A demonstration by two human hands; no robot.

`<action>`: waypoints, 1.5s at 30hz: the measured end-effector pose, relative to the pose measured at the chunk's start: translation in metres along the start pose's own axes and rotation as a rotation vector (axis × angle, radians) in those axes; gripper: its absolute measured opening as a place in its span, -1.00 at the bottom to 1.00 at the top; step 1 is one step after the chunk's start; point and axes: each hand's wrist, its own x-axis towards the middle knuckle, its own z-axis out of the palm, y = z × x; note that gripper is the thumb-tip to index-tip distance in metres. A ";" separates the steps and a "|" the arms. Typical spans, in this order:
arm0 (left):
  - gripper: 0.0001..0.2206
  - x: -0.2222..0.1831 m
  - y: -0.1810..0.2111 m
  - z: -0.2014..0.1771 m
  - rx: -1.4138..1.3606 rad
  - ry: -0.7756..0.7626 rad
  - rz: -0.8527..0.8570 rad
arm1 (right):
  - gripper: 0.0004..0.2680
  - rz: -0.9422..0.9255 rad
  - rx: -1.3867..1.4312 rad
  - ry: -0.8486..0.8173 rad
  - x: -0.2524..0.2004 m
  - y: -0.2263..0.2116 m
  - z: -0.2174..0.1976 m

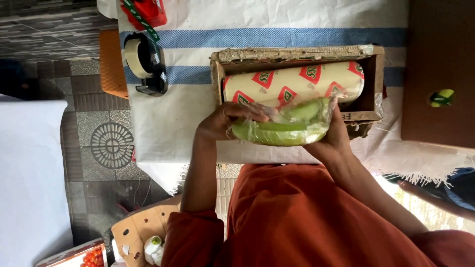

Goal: Wrapping bunches of bananas in plastic film using a manual dispenser and organizing them in a box.

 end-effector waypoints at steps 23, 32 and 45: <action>-0.57 -0.077 -0.050 0.141 -0.705 1.096 -0.216 | -0.69 -0.103 -0.095 0.005 0.017 0.019 -0.076; -0.54 -0.101 -0.119 0.148 -0.625 1.408 -0.077 | -0.79 -0.134 -0.341 -0.143 0.048 -0.044 -0.234; -0.38 -0.133 -0.171 0.111 -0.585 0.783 0.177 | -0.89 -1.128 -1.988 -0.047 0.059 -0.273 -0.129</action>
